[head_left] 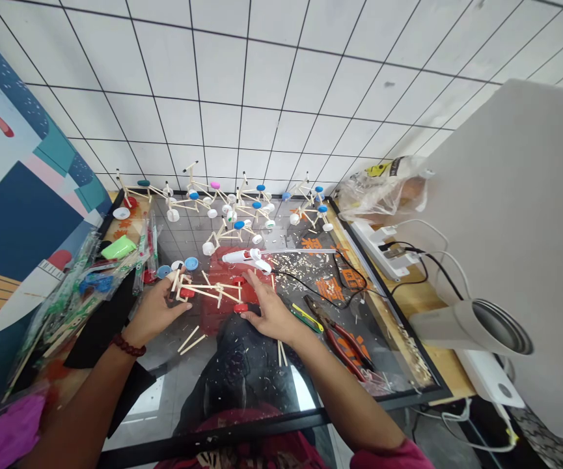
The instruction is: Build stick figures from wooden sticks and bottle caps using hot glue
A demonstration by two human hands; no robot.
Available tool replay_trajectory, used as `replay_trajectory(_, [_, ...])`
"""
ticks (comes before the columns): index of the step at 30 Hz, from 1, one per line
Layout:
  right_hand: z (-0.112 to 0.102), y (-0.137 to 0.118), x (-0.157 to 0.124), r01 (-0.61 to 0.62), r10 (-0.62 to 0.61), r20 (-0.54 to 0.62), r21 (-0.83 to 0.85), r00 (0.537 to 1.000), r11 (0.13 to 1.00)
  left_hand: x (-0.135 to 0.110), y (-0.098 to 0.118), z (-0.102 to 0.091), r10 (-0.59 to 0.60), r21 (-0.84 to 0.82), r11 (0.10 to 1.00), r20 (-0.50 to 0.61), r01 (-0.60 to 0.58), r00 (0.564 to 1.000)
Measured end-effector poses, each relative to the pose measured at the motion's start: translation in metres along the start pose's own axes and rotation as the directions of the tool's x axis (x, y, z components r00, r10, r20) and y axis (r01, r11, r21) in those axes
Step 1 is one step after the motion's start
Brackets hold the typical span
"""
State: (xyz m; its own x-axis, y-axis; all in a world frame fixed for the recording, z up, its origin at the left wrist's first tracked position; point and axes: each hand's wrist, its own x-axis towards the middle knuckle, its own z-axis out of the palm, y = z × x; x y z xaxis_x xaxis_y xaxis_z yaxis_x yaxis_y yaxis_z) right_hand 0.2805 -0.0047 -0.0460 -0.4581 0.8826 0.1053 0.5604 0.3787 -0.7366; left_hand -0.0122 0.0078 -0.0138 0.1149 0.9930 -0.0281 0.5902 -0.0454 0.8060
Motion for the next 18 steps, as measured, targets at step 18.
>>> replay_trajectory(18, [-0.001, -0.001, 0.001, -0.009, 0.009, 0.0, 0.027, 1.0, 1.0, 0.003, -0.017, 0.001, -0.024, 0.079, 0.997, -0.007, 0.024, 1.0])
